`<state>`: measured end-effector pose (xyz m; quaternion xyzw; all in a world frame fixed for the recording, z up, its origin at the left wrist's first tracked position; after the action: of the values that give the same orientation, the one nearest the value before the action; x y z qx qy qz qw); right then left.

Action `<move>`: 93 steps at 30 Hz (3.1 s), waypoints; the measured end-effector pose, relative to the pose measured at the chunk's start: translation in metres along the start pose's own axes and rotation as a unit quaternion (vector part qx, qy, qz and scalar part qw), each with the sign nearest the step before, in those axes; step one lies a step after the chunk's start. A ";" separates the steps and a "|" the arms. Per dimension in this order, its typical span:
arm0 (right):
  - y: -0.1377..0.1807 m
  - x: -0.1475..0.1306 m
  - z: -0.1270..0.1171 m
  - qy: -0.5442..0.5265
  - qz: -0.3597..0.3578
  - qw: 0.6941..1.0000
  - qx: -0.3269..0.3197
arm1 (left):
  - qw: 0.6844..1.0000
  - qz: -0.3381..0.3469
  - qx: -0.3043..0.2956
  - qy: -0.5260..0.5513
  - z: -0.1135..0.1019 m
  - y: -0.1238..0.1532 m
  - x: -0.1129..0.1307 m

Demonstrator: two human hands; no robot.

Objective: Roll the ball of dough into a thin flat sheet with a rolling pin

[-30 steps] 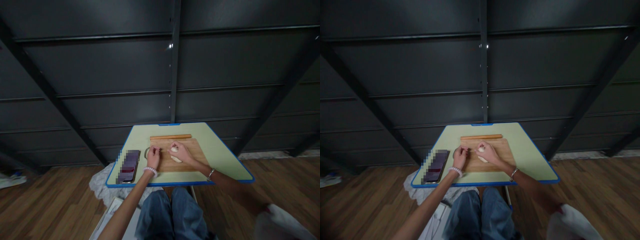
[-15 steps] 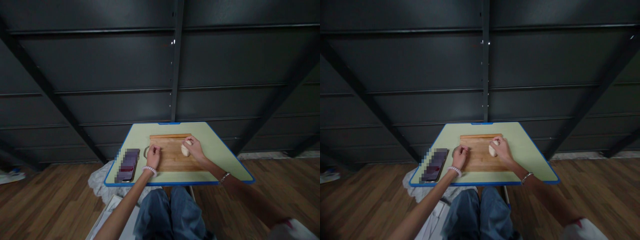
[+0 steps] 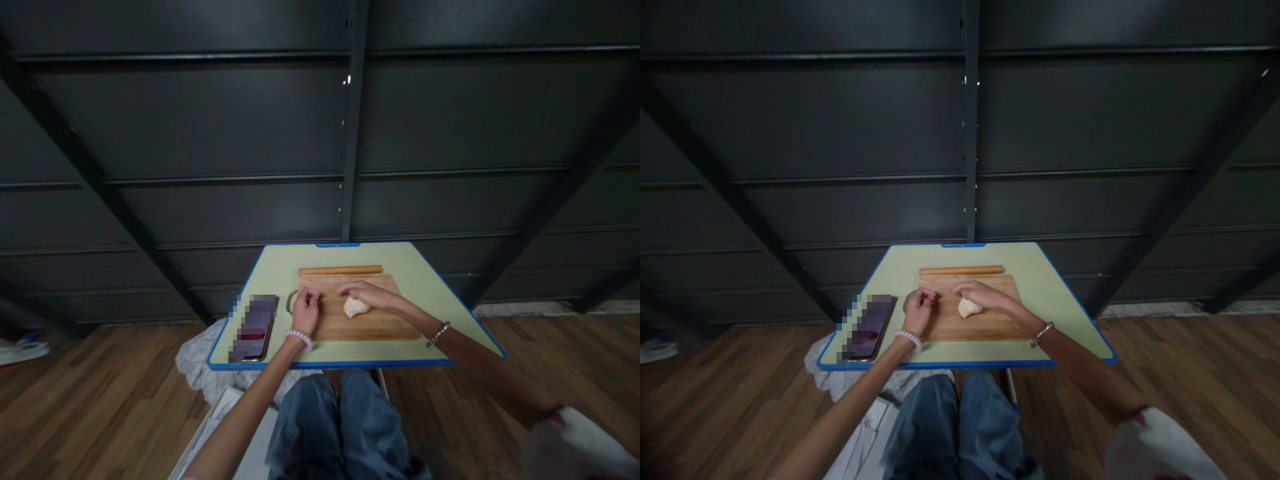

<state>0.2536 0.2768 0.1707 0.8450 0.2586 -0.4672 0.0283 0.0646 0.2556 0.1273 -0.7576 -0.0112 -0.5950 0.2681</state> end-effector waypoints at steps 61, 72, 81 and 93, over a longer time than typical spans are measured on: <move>0.024 -0.038 0.033 0.243 -0.243 0.936 -0.071 | 1.000 -0.005 -0.010 0.011 -0.001 0.002 -0.002; -0.009 0.020 0.025 -0.118 -0.016 0.986 0.114 | 1.000 -0.019 -0.014 0.012 0.000 0.003 0.002; 0.002 0.025 0.019 -0.251 0.090 0.915 0.302 | 1.000 0.015 0.002 0.003 0.000 0.003 0.005; 0.007 -0.007 -0.009 -0.013 -0.009 0.981 0.193 | 1.000 0.007 -0.006 -0.007 -0.001 0.003 0.009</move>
<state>0.2609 0.2706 0.1804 0.8263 0.1705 -0.5192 -0.1361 0.0671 0.2503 0.1342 -0.7633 -0.0039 -0.5881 0.2673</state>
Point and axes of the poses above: each hand's wrist, its own y-axis away from the middle knuckle, its own z-axis out of the palm, x = y × z, the point moved 4 cm from there along -y, towards the middle knuckle, and after that the axes turned 10 degrees about x, right-handed, at the moved point
